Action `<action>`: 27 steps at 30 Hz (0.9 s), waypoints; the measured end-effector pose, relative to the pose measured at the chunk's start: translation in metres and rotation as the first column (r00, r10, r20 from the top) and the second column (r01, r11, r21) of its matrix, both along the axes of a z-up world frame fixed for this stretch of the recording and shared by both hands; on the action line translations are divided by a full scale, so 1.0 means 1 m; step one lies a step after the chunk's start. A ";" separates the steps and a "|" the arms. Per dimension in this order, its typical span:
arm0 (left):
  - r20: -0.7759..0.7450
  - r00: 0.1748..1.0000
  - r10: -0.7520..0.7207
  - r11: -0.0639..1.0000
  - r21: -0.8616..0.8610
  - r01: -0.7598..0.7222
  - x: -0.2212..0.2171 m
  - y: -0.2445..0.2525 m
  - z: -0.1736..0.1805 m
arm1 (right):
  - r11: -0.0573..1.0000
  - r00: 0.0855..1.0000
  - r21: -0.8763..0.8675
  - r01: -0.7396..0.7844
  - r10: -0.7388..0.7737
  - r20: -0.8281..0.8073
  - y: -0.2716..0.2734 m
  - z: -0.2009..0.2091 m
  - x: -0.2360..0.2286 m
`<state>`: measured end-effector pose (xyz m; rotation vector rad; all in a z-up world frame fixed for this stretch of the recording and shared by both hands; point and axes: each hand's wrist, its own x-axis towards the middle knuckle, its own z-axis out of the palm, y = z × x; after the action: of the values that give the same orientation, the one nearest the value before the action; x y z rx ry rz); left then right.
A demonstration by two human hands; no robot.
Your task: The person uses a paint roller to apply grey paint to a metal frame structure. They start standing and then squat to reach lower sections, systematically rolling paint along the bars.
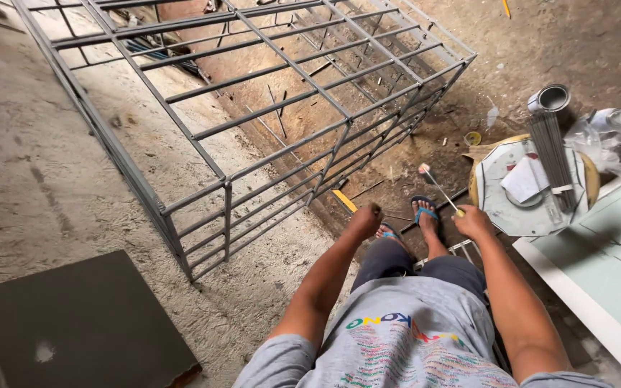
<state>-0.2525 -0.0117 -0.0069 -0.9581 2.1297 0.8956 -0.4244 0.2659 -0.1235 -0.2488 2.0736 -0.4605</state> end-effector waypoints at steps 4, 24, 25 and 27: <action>-0.049 0.999 -0.011 0.998 0.056 0.013 -0.019 0.014 0.026 | 0.942 0.974 -0.251 0.224 -0.223 0.034 -0.025 0.088 0.011; 0.125 0.934 0.335 0.942 -0.020 -0.335 0.136 0.010 0.041 | 0.510 0.733 -0.557 -0.655 0.252 -0.632 -0.217 0.217 -0.015; 0.128 0.930 0.344 0.939 -0.022 -0.344 0.135 0.016 0.035 | 0.503 0.733 -0.560 -0.659 0.258 -0.630 -0.207 0.215 -0.021; 0.055 0.938 0.341 0.938 0.043 -0.344 0.133 0.023 0.024 | 0.598 0.754 -0.486 -0.637 0.351 -0.555 -0.191 0.210 -0.036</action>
<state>-0.1198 0.0115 0.0173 -1.3366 1.9211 1.0774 -0.4604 0.0745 0.0863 -1.4500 2.0146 -0.8159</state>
